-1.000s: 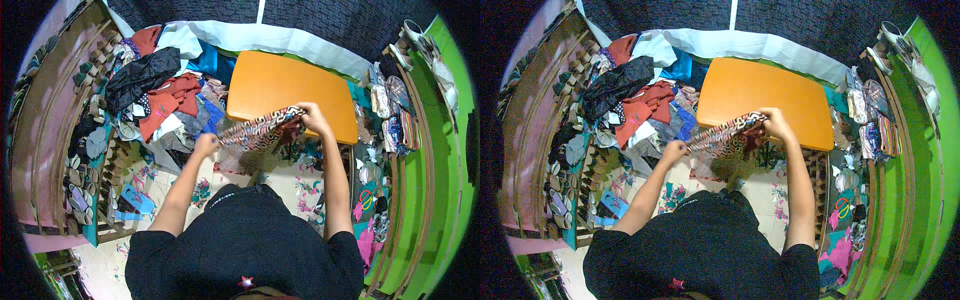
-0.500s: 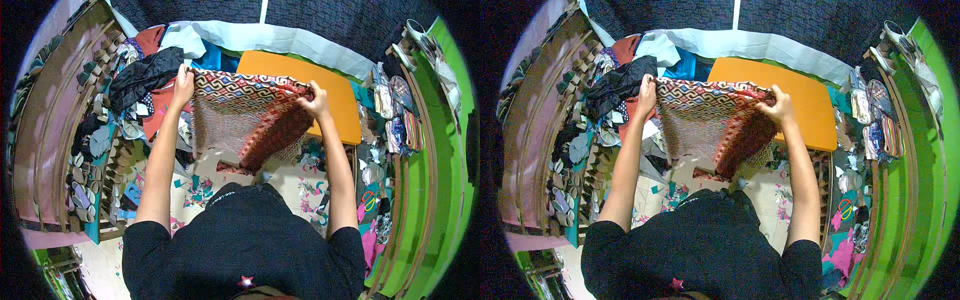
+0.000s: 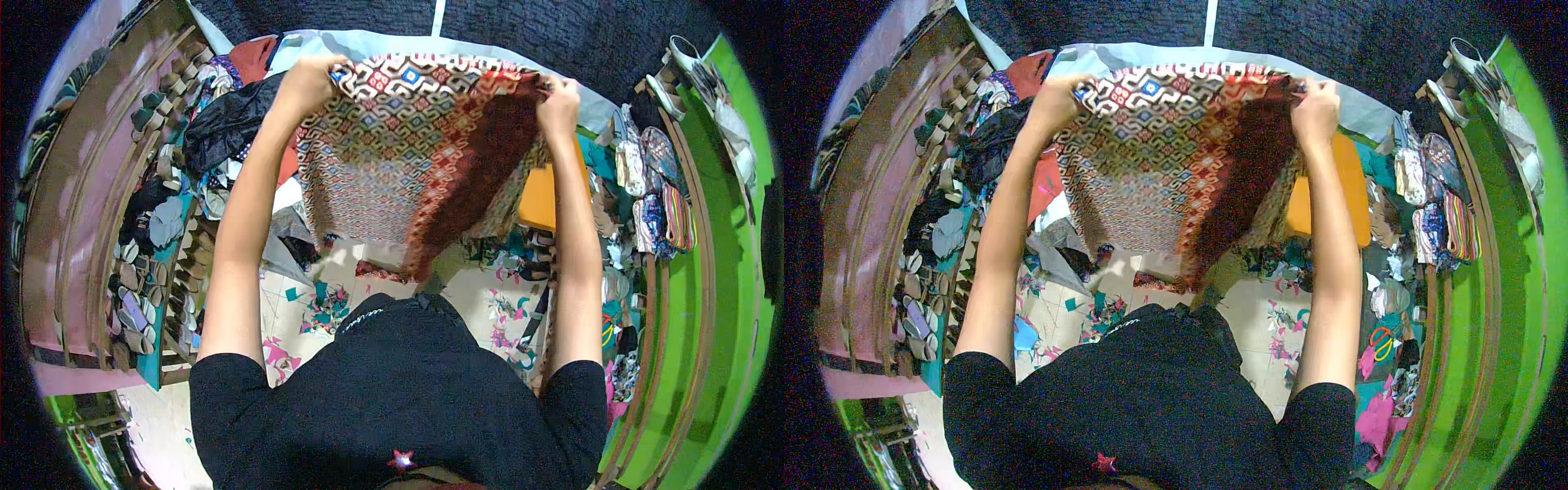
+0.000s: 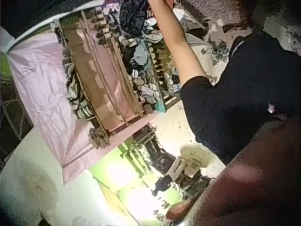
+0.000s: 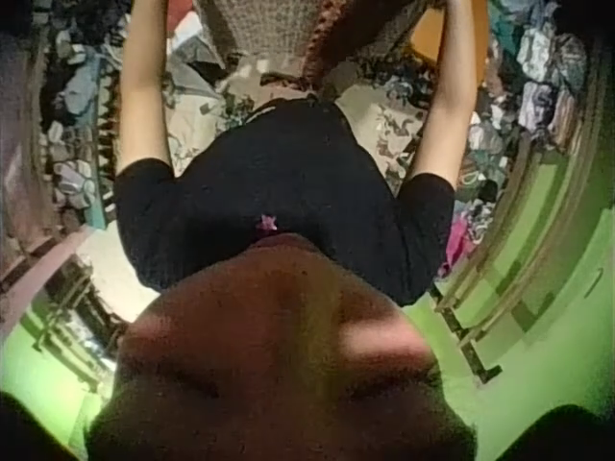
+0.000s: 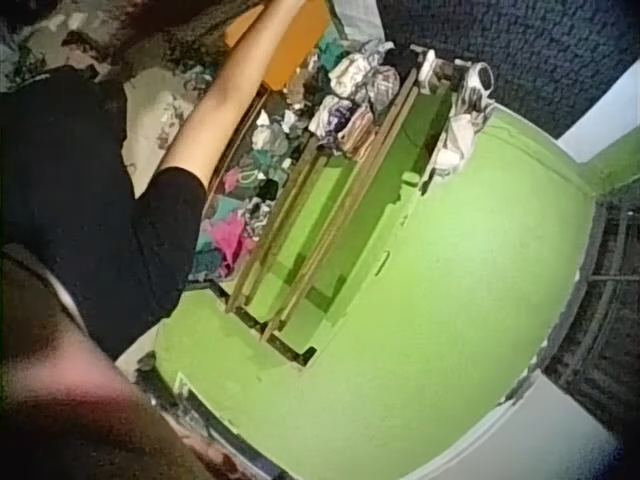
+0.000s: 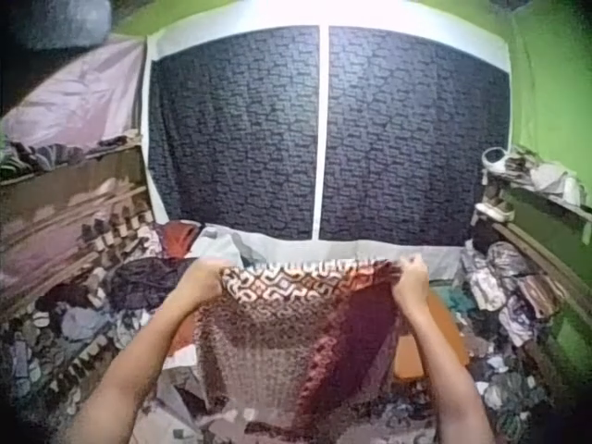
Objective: Folding different pieces of fabric and placing them on a shelf.
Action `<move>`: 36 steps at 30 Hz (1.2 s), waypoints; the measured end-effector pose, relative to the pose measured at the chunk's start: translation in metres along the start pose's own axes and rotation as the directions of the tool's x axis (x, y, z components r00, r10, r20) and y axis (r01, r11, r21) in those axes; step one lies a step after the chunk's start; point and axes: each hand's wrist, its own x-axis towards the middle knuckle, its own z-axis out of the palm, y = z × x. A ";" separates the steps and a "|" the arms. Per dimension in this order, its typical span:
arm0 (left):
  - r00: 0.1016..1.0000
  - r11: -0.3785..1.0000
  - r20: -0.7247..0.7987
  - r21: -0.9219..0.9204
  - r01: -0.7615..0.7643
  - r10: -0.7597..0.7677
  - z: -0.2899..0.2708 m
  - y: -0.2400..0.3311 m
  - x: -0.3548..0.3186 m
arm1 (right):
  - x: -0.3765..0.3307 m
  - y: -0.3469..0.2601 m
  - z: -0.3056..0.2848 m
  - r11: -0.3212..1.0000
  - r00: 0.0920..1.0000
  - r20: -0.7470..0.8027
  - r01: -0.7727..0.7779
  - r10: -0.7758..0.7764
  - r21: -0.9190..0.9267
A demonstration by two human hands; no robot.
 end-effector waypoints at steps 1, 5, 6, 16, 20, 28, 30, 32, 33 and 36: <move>0.992 0.997 -0.108 0.040 -0.064 0.068 -0.006 -0.002 0.002 | 0.005 -0.008 -0.006 0.997 0.995 -0.080 -0.050 0.054 0.052; 0.980 0.989 -0.193 -0.129 -0.078 0.053 -0.009 -0.013 0.001 | 0.002 0.007 -0.004 0.956 0.968 0.180 -0.211 0.175 0.206; 0.996 0.982 -0.082 -0.191 0.010 -0.026 0.001 -0.021 0.001 | -0.002 0.037 0.013 0.924 0.965 0.229 -0.202 0.130 0.325; 0.913 0.839 0.403 -0.475 0.264 -0.059 0.056 -0.038 -0.002 | -0.052 0.067 0.018 0.771 0.878 0.469 -0.233 -0.096 0.593; 0.864 0.759 0.495 -0.530 0.379 -0.087 0.077 -0.028 0.020 | -0.040 0.078 -0.007 0.771 0.613 0.782 -0.445 -0.108 0.455; 0.835 0.824 0.518 -0.545 0.153 0.187 0.186 0.006 0.127 | 0.011 0.257 0.033 0.961 0.083 0.994 -0.271 0.074 -0.049; 0.760 0.800 0.623 -0.546 0.251 0.187 0.215 0.015 0.165 | 0.039 0.289 0.057 0.990 0.121 0.989 -0.122 0.080 -0.066; 0.761 0.847 0.645 -0.442 0.296 0.070 0.244 0.019 0.201 | 0.060 0.313 0.082 0.963 0.310 0.916 0.008 0.254 -0.270; 0.803 0.857 0.595 -0.418 0.301 0.008 0.259 0.013 0.215 | 0.075 0.319 0.100 0.991 0.375 0.918 -0.004 0.128 -0.136; 0.915 0.915 0.387 -0.318 0.250 -0.115 0.309 -0.025 0.263 | 0.110 0.307 0.143 0.829 0.790 0.562 0.130 0.245 -0.544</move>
